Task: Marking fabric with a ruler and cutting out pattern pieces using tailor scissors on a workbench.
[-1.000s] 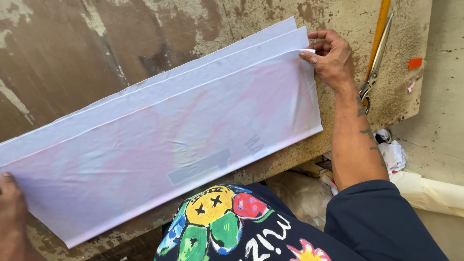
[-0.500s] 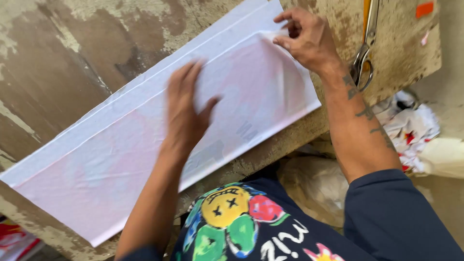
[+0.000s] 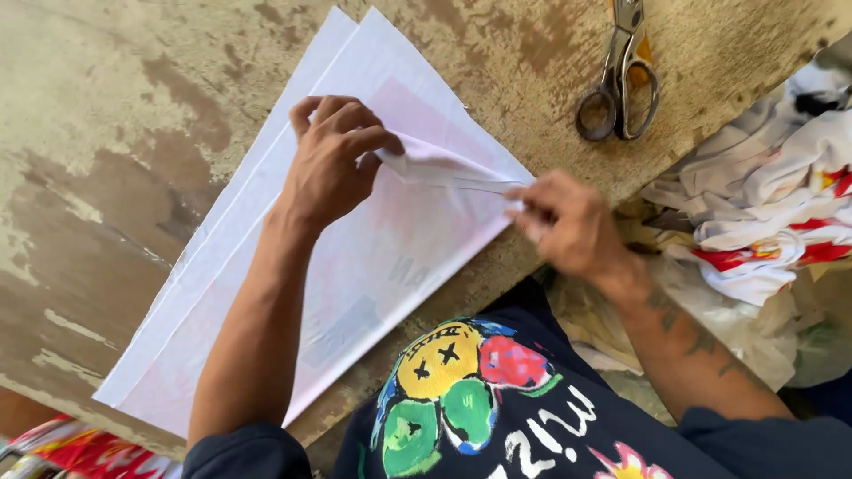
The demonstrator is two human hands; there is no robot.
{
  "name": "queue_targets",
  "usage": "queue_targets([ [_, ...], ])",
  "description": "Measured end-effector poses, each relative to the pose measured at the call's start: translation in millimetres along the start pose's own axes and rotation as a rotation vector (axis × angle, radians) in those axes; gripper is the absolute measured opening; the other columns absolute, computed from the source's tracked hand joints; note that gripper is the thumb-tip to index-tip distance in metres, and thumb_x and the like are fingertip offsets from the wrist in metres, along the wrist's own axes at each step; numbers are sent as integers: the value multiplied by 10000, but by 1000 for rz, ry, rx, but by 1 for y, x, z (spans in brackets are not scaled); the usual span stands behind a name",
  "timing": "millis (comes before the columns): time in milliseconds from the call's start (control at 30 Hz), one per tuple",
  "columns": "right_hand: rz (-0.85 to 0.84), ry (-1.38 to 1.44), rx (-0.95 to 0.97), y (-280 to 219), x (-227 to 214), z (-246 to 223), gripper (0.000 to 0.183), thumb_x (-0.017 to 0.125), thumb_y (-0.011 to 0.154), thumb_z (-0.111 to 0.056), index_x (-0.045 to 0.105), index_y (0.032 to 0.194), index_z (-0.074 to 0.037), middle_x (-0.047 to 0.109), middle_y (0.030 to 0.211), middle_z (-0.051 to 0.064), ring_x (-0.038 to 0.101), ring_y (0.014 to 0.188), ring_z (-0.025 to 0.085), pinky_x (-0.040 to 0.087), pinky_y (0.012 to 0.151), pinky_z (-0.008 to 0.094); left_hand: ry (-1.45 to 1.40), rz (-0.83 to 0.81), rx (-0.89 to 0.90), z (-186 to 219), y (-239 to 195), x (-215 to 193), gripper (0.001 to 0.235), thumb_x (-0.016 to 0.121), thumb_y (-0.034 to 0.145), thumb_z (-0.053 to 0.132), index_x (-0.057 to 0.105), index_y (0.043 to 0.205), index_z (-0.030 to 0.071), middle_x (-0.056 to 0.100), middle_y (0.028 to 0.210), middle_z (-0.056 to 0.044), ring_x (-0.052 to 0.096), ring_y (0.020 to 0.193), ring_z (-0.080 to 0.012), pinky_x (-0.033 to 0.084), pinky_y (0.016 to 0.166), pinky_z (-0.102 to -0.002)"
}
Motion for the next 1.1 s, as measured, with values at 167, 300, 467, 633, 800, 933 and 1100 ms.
queue_targets([
  [167,60,-207,44,-50,32,21,385,862,987,-386,833,1321,-197,684,1010,79,753,918,319,643,739,437,-89,-50,21,2,5,-13,307,933,827,27,856,1019,253,720,1042,26,646,1202,-228,340,1137,-507],
  [300,150,-174,30,-52,39,31,383,889,995,-243,719,1269,-36,640,1163,173,661,894,271,626,595,351,-188,-192,73,4,32,-31,300,889,947,22,835,1133,250,698,1200,-21,626,1239,-319,332,1077,-513],
  [467,179,-297,80,-29,35,27,767,953,959,-416,589,1516,-34,580,1253,184,630,913,267,649,670,435,-289,-238,115,18,50,-44,262,825,965,-26,811,1138,170,809,1154,1,745,1087,-256,435,1079,-462],
  [633,155,-207,133,-28,30,22,707,962,941,-214,582,1518,-66,562,1305,178,625,929,273,647,723,469,-363,-239,48,24,53,-63,251,751,925,-67,784,1092,119,787,1030,-29,708,875,-224,512,868,-384],
  [800,152,-217,125,-28,30,23,453,1006,905,-156,767,1283,-86,521,1212,140,592,1029,291,638,803,423,-392,-282,-53,20,58,-58,288,696,892,-51,772,1086,149,780,1017,22,639,784,-153,466,755,-314],
  [933,130,-199,147,-28,26,27,298,998,903,-164,793,1086,-49,543,1206,137,553,937,259,616,732,390,-403,-268,-73,16,59,-54,251,718,928,-41,768,1070,160,748,959,53,589,767,-125,439,736,-301],
  [1100,35,-240,197,-32,19,38,334,950,944,-241,748,1054,0,535,1170,141,561,920,256,640,619,395,-381,-256,-85,10,56,-52,215,718,972,10,775,1114,160,788,1034,77,651,808,-135,492,797,-316],
])
Point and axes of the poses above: each hand's wrist, its own y-axis towards the middle knuckle, its own x-axis out of the palm, z = x × y, the point moved 2 cm from there along y, towards the middle knuckle
